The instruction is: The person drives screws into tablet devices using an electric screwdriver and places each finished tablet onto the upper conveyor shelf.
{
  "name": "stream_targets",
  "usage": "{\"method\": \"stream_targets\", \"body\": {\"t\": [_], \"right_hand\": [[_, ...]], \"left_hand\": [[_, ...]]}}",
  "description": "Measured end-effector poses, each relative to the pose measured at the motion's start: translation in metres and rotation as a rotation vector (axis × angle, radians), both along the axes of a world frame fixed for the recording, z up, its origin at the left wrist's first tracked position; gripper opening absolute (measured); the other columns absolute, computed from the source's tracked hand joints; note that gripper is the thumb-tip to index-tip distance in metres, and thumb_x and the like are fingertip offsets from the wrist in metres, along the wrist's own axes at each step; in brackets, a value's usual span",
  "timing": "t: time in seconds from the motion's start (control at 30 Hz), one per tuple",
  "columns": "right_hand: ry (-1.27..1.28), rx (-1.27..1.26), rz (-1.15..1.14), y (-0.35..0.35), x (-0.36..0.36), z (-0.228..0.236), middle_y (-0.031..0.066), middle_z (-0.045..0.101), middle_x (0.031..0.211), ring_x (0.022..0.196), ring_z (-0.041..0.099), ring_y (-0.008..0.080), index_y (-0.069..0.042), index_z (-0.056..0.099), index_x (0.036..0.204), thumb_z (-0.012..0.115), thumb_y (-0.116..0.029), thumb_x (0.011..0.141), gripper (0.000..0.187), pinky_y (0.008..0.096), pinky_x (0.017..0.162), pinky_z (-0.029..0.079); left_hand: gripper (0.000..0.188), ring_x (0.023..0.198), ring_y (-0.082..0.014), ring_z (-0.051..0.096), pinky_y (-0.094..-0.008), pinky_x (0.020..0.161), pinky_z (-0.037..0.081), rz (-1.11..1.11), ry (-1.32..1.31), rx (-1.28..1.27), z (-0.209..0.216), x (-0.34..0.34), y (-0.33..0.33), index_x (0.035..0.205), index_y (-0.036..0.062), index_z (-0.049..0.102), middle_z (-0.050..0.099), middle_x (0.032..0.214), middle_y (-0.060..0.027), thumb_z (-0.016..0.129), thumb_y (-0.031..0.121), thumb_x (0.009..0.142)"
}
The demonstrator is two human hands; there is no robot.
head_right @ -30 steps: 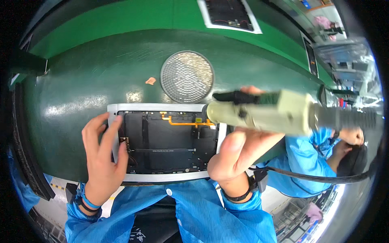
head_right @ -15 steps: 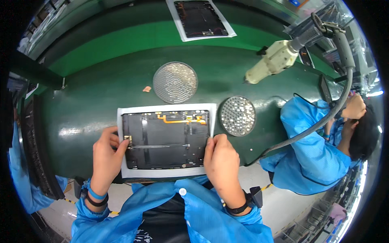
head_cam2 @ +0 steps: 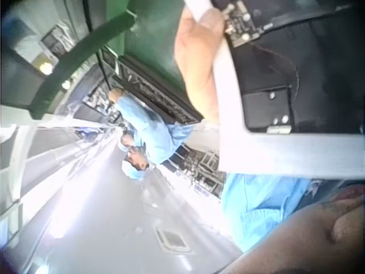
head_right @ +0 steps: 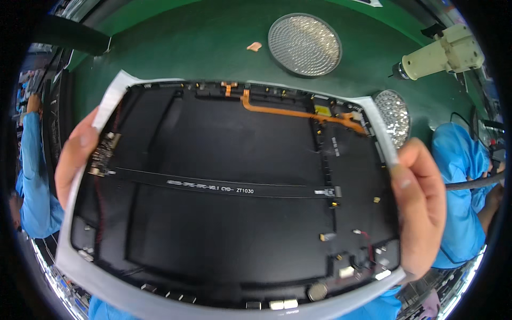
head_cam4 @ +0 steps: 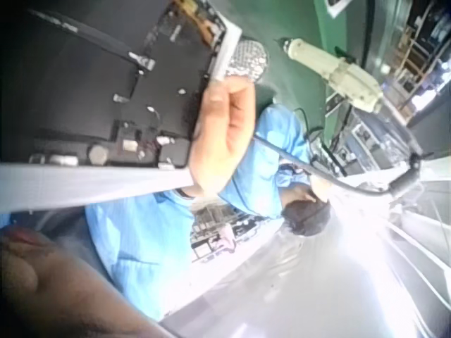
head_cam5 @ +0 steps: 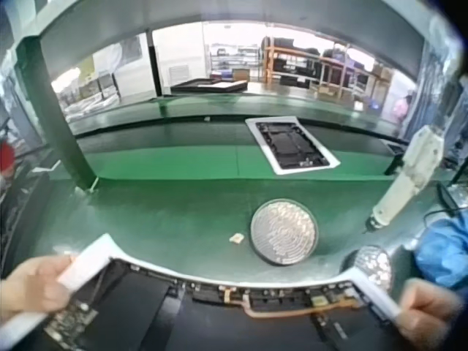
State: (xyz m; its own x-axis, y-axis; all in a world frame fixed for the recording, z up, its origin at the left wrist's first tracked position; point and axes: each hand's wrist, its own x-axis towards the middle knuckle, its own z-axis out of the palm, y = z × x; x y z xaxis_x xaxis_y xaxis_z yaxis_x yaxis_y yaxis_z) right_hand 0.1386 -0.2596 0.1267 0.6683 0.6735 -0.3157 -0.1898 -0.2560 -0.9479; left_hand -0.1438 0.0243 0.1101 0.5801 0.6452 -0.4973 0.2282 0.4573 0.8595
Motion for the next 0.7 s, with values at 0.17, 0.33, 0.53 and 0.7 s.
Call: {"method": "stream_targets", "body": {"t": [0.17, 0.33, 0.53, 0.7], "right_hand": [[-0.065, -0.046, 0.02, 0.013, -0.011, 0.007, -0.0044, 0.055, 0.084, 0.075, 0.045, 0.0009, -0.008, 0.051, 0.097, 0.057, -0.017, 0.108, 0.015, 0.0187, 0.067, 0.034], [-0.048, 0.06, 0.083, 0.015, -0.048, -0.003, 0.0012, 0.062, 0.109, 0.087, 0.051, 0.002, -0.006, 0.046, 0.124, 0.061, 0.002, 0.103, 0.027, 0.0177, 0.076, 0.042], [-0.467, 0.207, 0.031, 0.085, -0.068, -0.068, 0.0118, 0.062, 0.115, 0.099, 0.061, 0.014, 0.001, 0.04, 0.136, 0.054, -0.003, 0.108, 0.031, 0.0283, 0.085, 0.051], [-0.743, 0.42, -0.13, 0.227, -0.036, -0.056, 0.0175, 0.065, 0.111, 0.1, 0.067, 0.0257, 0.003, 0.044, 0.134, 0.055, -0.007, 0.108, 0.03, 0.0389, 0.089, 0.054]], "left_hand": [[0.064, 0.105, -0.0233, 0.078, -0.0339, 0.097, 0.062, 0.131, -0.248, -0.158, 0.014, -0.001, -0.016, 0.15, -0.0099, 0.049, 0.071, 0.13, -0.0208, 0.069, 0.014, 0.095], [0.05, 0.099, -0.0182, 0.076, -0.0315, 0.091, 0.06, 0.09, -0.281, 0.023, -0.007, -0.022, -0.006, 0.14, -0.0061, 0.053, 0.075, 0.121, -0.0176, 0.071, 0.001, 0.094], [0.042, 0.097, -0.0211, 0.076, -0.0341, 0.09, 0.062, 0.182, -0.288, 0.148, -0.016, -0.027, 0.058, 0.138, -0.0055, 0.052, 0.076, 0.116, -0.0202, 0.065, -0.001, 0.099], [0.036, 0.106, -0.022, 0.065, -0.0382, 0.097, 0.055, 0.915, -0.595, 0.382, -0.046, -0.008, 0.143, 0.134, -0.0019, 0.056, 0.065, 0.113, -0.0095, 0.064, 0.019, 0.105]]}}
